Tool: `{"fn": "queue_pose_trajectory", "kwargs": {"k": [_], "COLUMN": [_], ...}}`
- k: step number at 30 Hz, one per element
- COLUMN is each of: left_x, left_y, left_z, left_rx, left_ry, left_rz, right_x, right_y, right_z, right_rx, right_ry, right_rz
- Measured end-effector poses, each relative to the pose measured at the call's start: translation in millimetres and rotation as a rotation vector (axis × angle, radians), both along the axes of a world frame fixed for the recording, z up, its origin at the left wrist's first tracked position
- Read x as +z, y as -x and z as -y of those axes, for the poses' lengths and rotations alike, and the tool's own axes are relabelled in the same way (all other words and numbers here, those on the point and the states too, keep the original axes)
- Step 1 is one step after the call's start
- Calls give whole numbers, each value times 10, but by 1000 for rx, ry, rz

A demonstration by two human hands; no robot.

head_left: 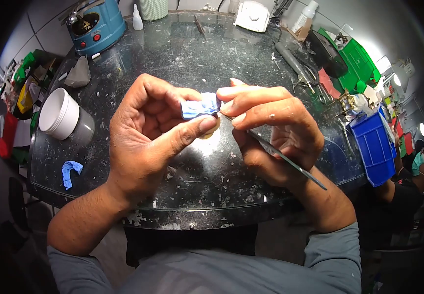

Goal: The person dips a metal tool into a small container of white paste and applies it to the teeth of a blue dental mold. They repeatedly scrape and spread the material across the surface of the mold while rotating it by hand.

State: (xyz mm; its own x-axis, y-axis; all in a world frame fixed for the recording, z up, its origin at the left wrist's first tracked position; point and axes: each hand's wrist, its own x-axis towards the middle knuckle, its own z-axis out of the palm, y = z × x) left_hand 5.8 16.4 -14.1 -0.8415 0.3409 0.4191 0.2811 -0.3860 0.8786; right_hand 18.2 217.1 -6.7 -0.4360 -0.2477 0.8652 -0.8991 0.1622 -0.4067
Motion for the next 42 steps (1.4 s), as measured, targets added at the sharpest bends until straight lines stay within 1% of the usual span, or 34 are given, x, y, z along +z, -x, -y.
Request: {"fn": "queue_pose_trajectory", "kwargs": {"k": [2,4,5,7,8,9,10,14,17,21,23,29,33,35,36,39,41,42], "left_x": [15,19,18,23,35,-8,5,36,37,52,38,16,20,-9,-14,-10,10,-1], "left_y": [15,49,70,64,72,116,109,46,37,35,36,50,30,18,23,39,44,43], "left_z": [22,29,56,45,36,61,54,47,78,86,81,79,66,0,0,39,67,66], "left_rx": [0,-8,-8,-13,-24,-48,-50,-118,-162,-175,-166,-163,-166,-101,-102,-89,-134,-134], "left_ry": [34,-9,84,82,80,112,112,62,167,208,197,203,202,96,96,126,208,207], "left_rz": [29,107,88,74,51,-20,-24,11,-18,-14,-22,-29,-18,-38,-41,-70,-38,-34], "right_x": [31,44,47,90,78,54,44,66,55,51,73,67,60,59,60,68,84,70], "right_y": [-3,-17,-29,-81,-63,-32,-15,-6,-9,-17,-41,-41,-26,-46,-43,-27,-29,-23], "right_z": [-49,-92,-100,-88,-85,-82,-82,-69,-49,-52,-47,-38,-50,-45,-51,-61,-74,-82], "right_rx": [36,74,91,128,128,110,91,40,-12,-14,-8,-36,-4,4,3,-2,9,10], "right_ry": [-48,-96,-98,-91,-91,-94,-97,-113,-155,-176,-161,-185,-183,-127,-127,-151,-190,-190], "right_rz": [18,44,82,161,159,95,31,-25,-102,-101,-49,-53,-54,-5,-8,-19,-15,-11]}}
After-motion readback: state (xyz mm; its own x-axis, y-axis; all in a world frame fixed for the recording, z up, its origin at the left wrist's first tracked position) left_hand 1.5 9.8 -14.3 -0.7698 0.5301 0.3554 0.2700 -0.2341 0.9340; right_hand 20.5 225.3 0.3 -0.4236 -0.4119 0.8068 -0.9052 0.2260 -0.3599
